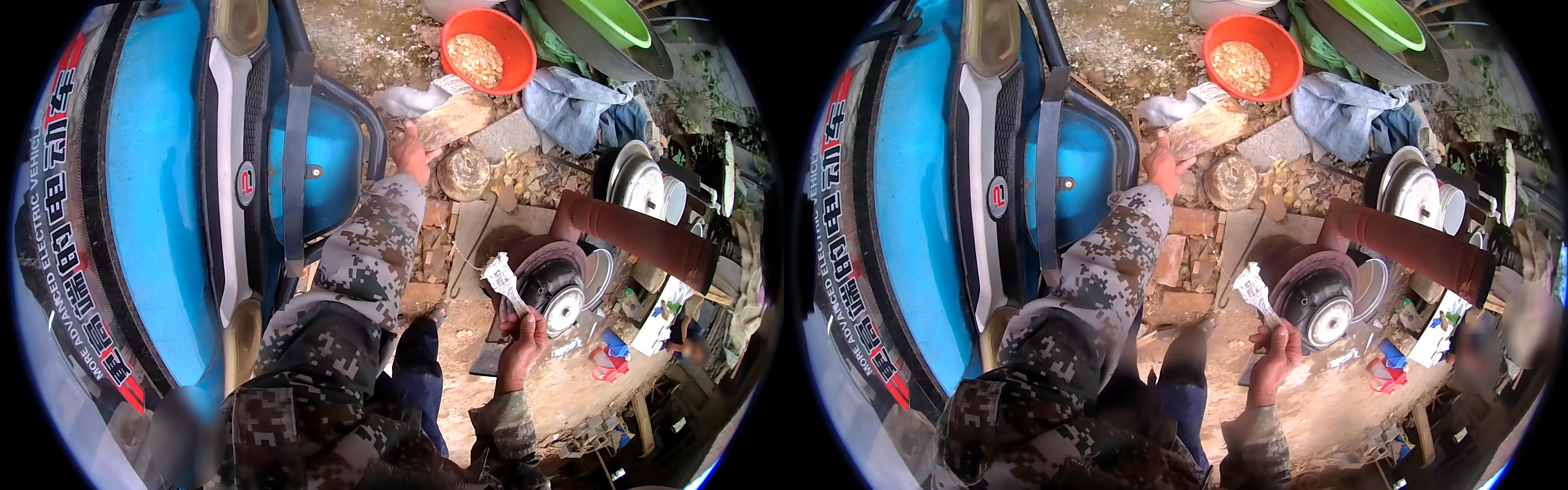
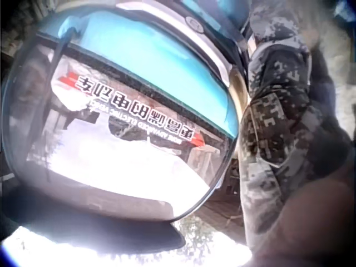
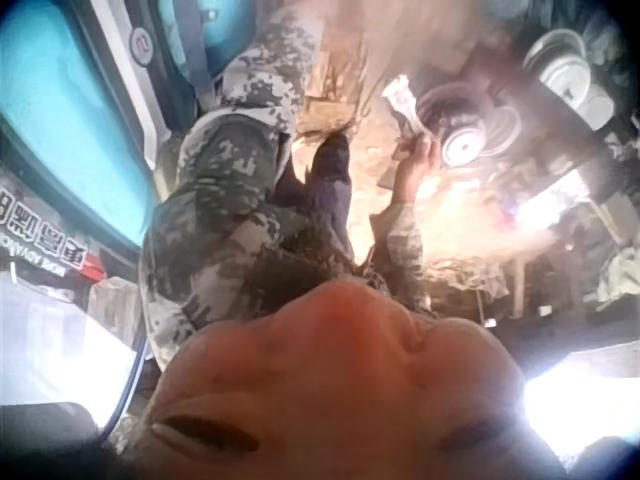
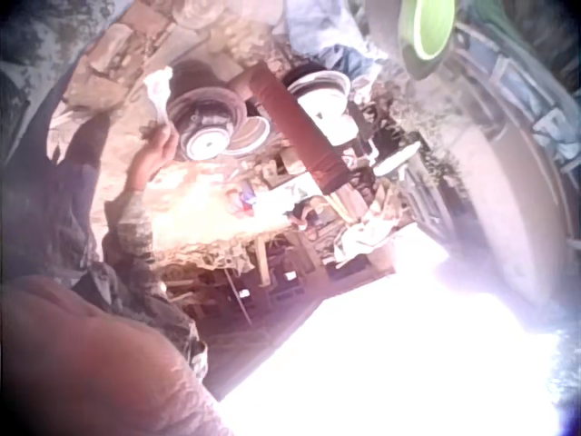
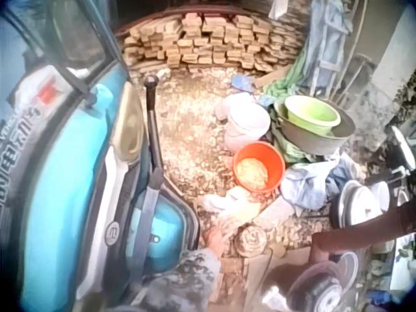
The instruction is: The person squats on a dirt floor and uses a small wooden stick to scrape and spread a white powdery substance. They repeatedly rub the substance into the ground and gather it into a pile, occasionally standing to move around the workspace.
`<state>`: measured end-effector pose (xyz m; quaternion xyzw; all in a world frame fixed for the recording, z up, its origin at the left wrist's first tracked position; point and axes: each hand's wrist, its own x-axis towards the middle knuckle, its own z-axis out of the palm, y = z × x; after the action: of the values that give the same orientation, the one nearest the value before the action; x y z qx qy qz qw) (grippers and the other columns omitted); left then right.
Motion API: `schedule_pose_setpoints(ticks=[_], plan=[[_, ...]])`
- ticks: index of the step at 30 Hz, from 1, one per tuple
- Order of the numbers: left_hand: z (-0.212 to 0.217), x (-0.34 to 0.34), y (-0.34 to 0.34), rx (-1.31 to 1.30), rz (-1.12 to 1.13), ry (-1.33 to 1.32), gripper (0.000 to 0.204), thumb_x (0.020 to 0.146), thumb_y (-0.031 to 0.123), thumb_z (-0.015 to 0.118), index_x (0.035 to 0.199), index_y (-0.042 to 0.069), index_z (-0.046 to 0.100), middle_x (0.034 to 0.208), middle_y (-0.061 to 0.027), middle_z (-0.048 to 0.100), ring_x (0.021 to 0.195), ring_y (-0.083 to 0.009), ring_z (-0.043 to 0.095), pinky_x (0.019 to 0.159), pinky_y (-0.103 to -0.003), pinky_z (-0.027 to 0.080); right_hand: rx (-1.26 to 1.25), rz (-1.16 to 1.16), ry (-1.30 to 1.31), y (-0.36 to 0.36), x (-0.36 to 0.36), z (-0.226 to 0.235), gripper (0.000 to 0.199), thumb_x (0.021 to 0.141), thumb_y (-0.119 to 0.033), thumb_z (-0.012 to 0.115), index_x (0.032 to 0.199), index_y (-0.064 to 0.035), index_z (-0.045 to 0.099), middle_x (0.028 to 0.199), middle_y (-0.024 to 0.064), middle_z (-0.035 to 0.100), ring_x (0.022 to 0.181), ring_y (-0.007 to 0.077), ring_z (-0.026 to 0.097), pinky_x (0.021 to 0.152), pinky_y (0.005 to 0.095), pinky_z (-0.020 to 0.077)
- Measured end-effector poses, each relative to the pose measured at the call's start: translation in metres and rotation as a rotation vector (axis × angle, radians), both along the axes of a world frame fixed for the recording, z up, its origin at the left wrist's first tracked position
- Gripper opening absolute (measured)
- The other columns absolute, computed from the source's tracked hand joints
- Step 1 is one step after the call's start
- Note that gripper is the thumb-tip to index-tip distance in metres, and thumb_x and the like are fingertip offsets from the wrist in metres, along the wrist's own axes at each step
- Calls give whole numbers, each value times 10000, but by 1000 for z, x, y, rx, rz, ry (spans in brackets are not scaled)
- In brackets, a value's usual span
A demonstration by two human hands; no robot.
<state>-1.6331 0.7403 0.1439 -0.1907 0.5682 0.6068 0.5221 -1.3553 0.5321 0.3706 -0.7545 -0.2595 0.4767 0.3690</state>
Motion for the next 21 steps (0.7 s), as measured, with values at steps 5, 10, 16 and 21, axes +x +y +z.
schedule_pose_setpoints(ticks=[5, 10, 16, 21], plan=[[-15, -17, 30, 333, 101, -191, 496, 1043, 410, 498, 1348, 18, 500, 1304, -131, 595, 1116, -318, 641, 846, -526, 613, 93, -26, -32, 23, -24, -12, 230, 1039, -224, 534, 1125, -27, 618, 808, 62, 686, 586, 124, 592, 554, 262, 446], [-17, -24, 46, 500, 57, -292, 562, 1047, 470, 428, 1458, 89, 402, 1452, -121, 518, 1294, -355, 538, 1033, -603, 478, 87, -5, -12, 32, -36, -20, 230, 1041, -231, 535, 1128, -33, 614, 822, 61, 691, 606, 123, 607, 566, 264, 456], [0, -15, 55, 594, 128, -385, 559, 1049, 502, 391, 1450, 115, 423, 1450, -108, 521, 1299, -341, 531, 1022, -571, 491, 60, -1, -14, 31, -30, -15, 233, 1042, -226, 525, 1130, -26, 609, 831, 67, 692, 621, 126, 611, 579, 259, 460], [11, -12, 57, 661, 161, -438, 527, 1047, 506, 397, 1402, 126, 486, 1395, -85, 571, 1250, -311, 572, 993, -528, 520, 44, -4, -23, 32, -23, -5, 252, 1046, -220, 503, 1137, -5, 597, 833, 74, 680, 641, 129, 604, 601, 263, 466]])
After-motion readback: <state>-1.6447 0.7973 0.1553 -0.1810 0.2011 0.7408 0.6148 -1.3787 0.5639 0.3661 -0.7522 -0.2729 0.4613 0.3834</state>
